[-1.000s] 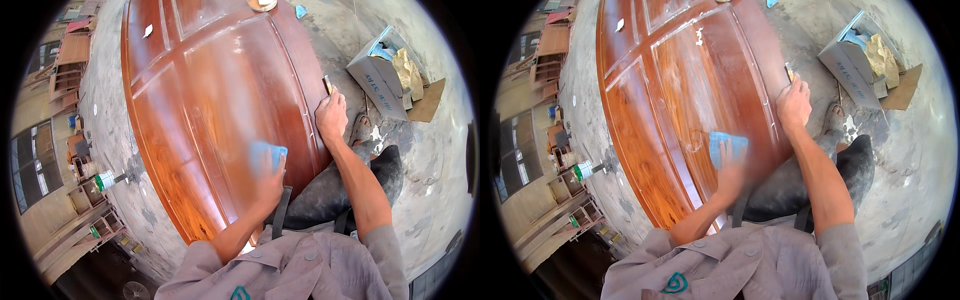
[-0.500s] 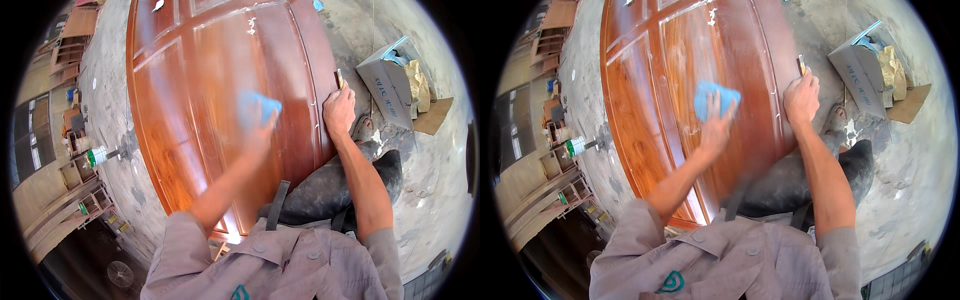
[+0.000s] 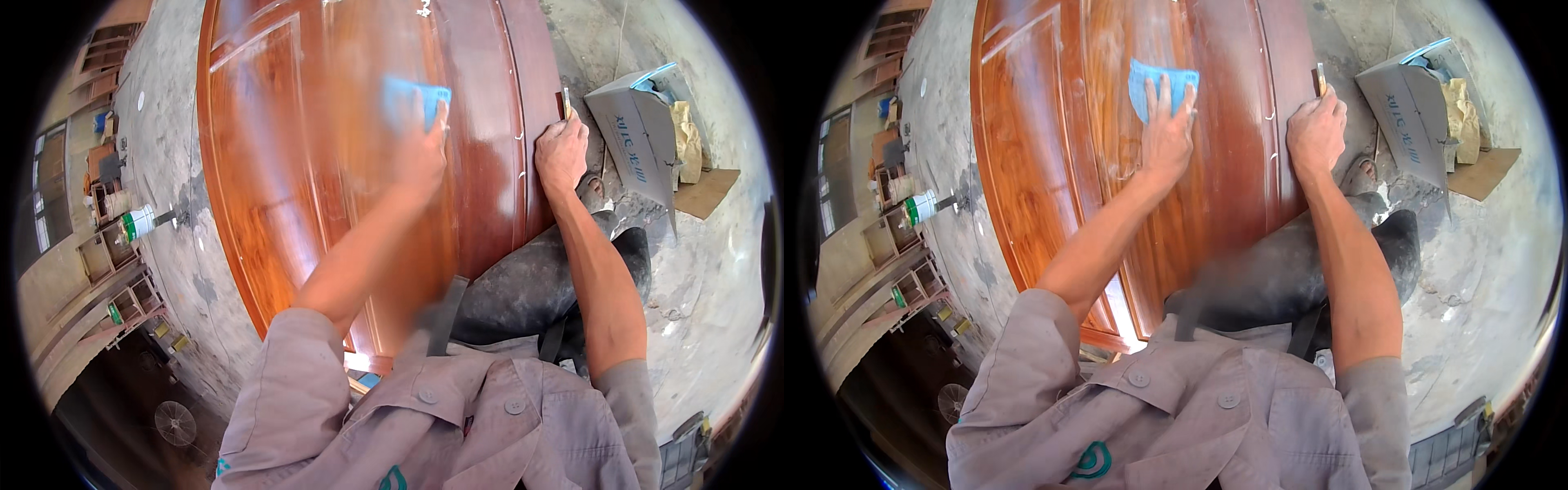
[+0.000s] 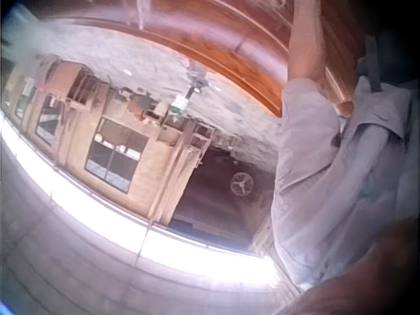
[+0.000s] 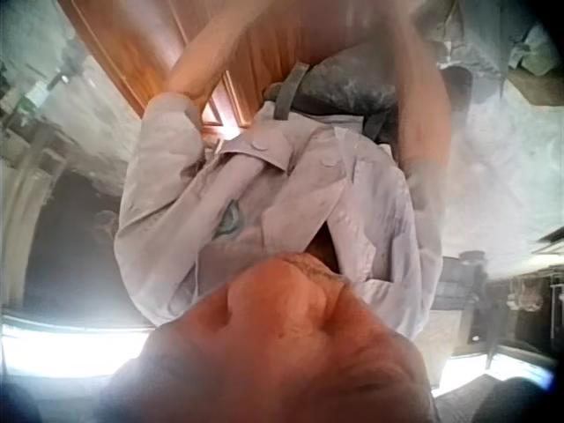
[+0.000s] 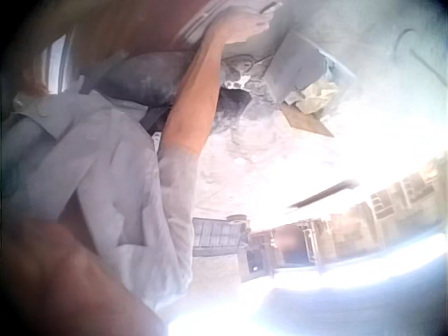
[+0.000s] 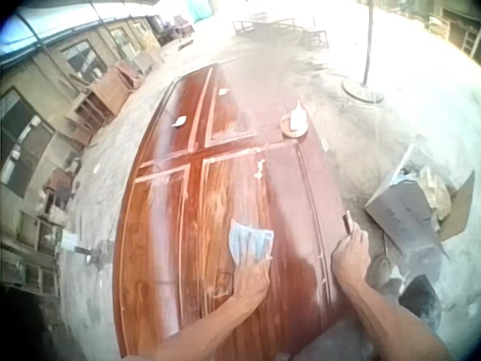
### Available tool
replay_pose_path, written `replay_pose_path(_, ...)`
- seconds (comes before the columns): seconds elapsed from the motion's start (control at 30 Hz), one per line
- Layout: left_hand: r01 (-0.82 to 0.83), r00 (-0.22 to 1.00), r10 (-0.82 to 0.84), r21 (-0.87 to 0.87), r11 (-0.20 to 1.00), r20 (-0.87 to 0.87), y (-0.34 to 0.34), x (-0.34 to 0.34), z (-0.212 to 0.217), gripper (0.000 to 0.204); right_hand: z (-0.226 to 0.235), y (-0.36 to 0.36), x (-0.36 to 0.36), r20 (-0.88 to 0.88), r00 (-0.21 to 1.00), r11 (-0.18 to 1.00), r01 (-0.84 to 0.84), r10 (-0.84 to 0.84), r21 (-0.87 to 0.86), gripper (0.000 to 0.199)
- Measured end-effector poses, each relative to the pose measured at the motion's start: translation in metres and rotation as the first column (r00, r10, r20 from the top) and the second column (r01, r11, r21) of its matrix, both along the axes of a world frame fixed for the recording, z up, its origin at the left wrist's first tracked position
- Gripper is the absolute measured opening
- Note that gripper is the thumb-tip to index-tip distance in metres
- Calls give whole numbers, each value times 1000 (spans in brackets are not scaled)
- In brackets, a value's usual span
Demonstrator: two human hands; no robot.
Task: The person sits on the floor and cleans a large wooden furniture panel using a blue cloth and a small scraper. They wipe the surface repeatedly and scrape off residue from the edges and grooves.
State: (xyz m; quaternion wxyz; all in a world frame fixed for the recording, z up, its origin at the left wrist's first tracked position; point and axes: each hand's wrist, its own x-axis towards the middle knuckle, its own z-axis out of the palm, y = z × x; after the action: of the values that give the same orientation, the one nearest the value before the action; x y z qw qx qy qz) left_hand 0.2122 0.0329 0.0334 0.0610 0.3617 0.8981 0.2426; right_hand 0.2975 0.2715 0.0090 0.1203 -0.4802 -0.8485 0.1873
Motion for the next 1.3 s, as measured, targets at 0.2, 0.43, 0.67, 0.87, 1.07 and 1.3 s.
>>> replay_pose_path(0.2,248,969,-243,-142,958,53,-77,117,4,65,8,5,-1,36,998,999,49,-48,-20,42)
replay_pose_path(0.43,-411,809,332,63,909,484,62,-120,94,43,0,0,1,45,999,1000,6,-6,-7,40)
replay_pose_path(0.67,-719,359,-242,433,544,901,9,-52,70,48,6,2,0,4,999,999,34,-34,-21,41)
replay_pose_path(0.87,-848,96,-363,267,457,927,-17,-22,116,51,5,2,8,-7,1000,1000,-1,1,-5,39)
replay_pose_path(1.07,-747,198,-277,327,579,940,-34,4,135,53,6,-5,34,-11,1000,1000,-11,11,-18,38)
replay_pose_path(1.3,-363,555,-135,384,849,821,-49,8,103,55,10,-17,39,1,1000,999,21,-21,-29,35)
